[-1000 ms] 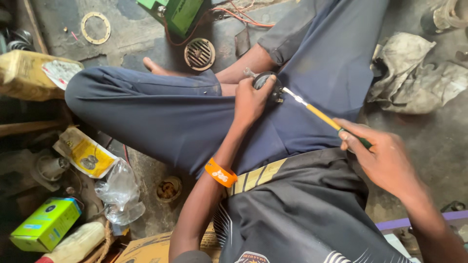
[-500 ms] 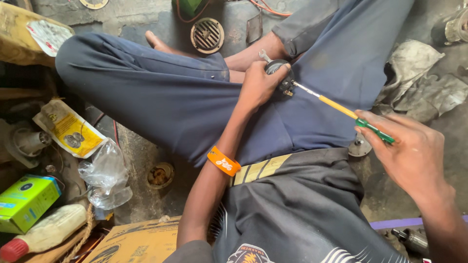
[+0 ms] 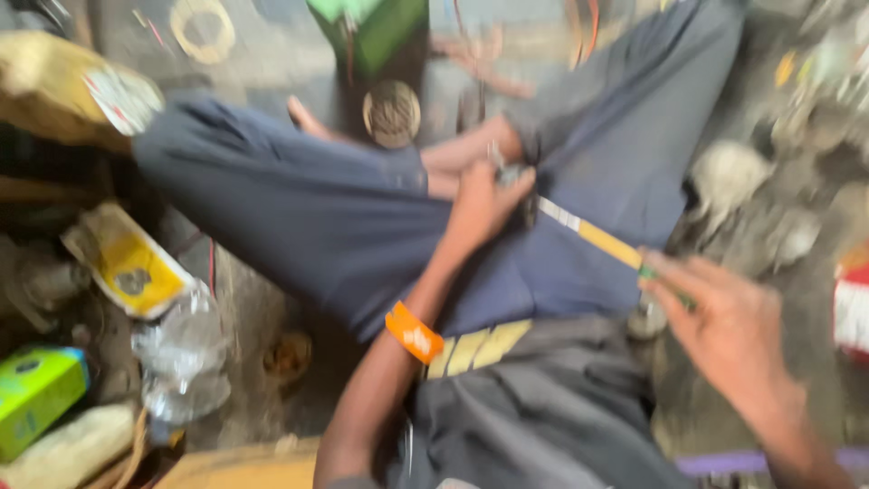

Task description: The person sits on the floor and uses a screwdriver and wrench to disassemble and adjust a small circular electrical component. They connect a wire to the component and test it against a green battery, then continue to adjust internal parts with the screwdriver.

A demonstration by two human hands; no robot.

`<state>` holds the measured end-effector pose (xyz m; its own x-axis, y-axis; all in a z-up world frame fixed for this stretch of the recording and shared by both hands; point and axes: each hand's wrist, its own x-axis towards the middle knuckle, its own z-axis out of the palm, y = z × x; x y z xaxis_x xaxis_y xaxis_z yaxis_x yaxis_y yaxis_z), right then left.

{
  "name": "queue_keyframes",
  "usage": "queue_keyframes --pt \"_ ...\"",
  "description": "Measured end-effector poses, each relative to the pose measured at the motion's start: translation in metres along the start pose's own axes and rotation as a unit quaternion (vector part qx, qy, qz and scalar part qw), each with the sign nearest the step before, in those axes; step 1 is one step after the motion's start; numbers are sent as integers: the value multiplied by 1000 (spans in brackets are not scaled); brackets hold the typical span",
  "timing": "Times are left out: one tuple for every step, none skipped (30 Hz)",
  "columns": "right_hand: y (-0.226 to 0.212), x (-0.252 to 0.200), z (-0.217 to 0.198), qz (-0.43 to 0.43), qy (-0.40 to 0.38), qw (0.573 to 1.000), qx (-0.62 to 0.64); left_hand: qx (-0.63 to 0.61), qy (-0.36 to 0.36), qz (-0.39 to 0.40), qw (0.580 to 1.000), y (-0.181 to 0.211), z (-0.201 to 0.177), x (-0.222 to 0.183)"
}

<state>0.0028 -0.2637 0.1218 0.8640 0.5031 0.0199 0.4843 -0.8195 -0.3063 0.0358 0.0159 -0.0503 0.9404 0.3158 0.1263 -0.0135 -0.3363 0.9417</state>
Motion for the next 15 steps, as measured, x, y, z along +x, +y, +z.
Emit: queue_keyframes --pt "-5 4 -3 -8 18 1000 11 3 9 -8 1000 6 -2 3" --pt "-11 9 -8 -17 35 999 22 6 18 -16 1000 13 -4 5" --pt "-16 12 -12 -28 33 999 6 8 3 -45 999 17 -6 3" --pt "-20 17 -16 -38 31 999 -10 10 -12 -74 997 19 -8 7" --pt "-24 17 -18 -45 22 998 -24 -9 -27 -87 996 19 -8 4" --pt "-28 21 -18 -47 20 998 -36 -28 -41 -100 994 17 -9 3" --pt "-30 21 -18 -47 15 998 -50 -14 -31 -96 995 15 -7 1" --pt "-32 20 -18 -46 10 997 -64 0 -21 -93 995 13 -5 -5" --pt "-32 19 -20 -49 3 997 -61 12 -12 -93 996 11 -2 -9" --pt "-30 22 -21 -51 -4 997 -58 6 -20 -109 994 9 -1 -4" --pt "-30 27 -21 -53 -13 997 -55 1 -29 -127 991 7 -4 3" --pt "-30 31 -23 -50 -12 998 -48 -5 -38 -145 989 7 -7 7" --pt "-30 30 -26 -44 -17 998 -40 -14 -35 -135 990 7 -10 5" --pt "-30 31 -27 -39 -22 999 -32 -23 -31 -124 992 6 -13 8" --pt "-31 27 -30 -40 -26 999 -23 -35 -35 -121 991 5 -12 3"
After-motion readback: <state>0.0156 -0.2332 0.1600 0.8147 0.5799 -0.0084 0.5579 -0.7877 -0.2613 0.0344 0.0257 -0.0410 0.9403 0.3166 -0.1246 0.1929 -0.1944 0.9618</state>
